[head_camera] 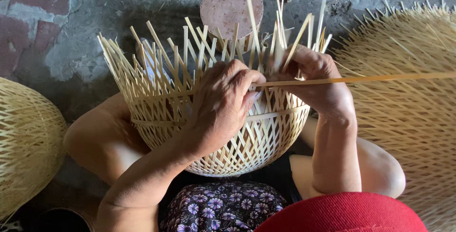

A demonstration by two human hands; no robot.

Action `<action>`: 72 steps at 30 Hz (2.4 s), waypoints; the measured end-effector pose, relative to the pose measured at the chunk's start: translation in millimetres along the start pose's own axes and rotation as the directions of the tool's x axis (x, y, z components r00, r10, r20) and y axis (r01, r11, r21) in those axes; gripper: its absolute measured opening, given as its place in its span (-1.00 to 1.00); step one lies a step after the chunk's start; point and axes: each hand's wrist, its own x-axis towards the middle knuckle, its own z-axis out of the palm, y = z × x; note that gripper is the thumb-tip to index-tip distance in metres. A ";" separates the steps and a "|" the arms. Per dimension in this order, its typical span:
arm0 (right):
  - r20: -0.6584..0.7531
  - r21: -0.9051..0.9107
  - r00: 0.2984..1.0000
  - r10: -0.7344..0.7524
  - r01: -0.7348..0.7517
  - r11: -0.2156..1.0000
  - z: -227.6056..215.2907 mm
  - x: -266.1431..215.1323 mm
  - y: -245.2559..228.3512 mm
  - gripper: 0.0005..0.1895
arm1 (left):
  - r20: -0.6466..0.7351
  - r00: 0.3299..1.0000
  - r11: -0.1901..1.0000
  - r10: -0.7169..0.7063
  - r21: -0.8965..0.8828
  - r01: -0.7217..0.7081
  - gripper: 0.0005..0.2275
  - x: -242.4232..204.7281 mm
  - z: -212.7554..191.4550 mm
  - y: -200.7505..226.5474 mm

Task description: The person weaves thin strips of bamboo into a partially constructed circular basket by hand, overlapping the strips and tucking the ends into the frame.

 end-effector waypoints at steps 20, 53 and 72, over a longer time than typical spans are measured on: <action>-0.227 0.717 0.966 -0.125 0.252 0.650 20.2 -14.2 30.5 -0.82 | -0.095 0.989 0.985 0.112 0.145 -0.098 -0.83 2.7 4.3 10.2; -0.236 0.128 0.943 -0.233 0.268 0.955 -8.9 -23.7 40.4 -0.86 | -0.063 0.998 0.994 -0.016 -0.113 0.008 -0.88 19.7 16.4 -9.7; -0.217 0.426 0.963 -0.158 0.239 0.873 15.6 -28.2 58.7 -0.97 | -0.069 0.998 0.999 -0.010 -0.051 0.006 -0.83 30.5 22.2 -16.5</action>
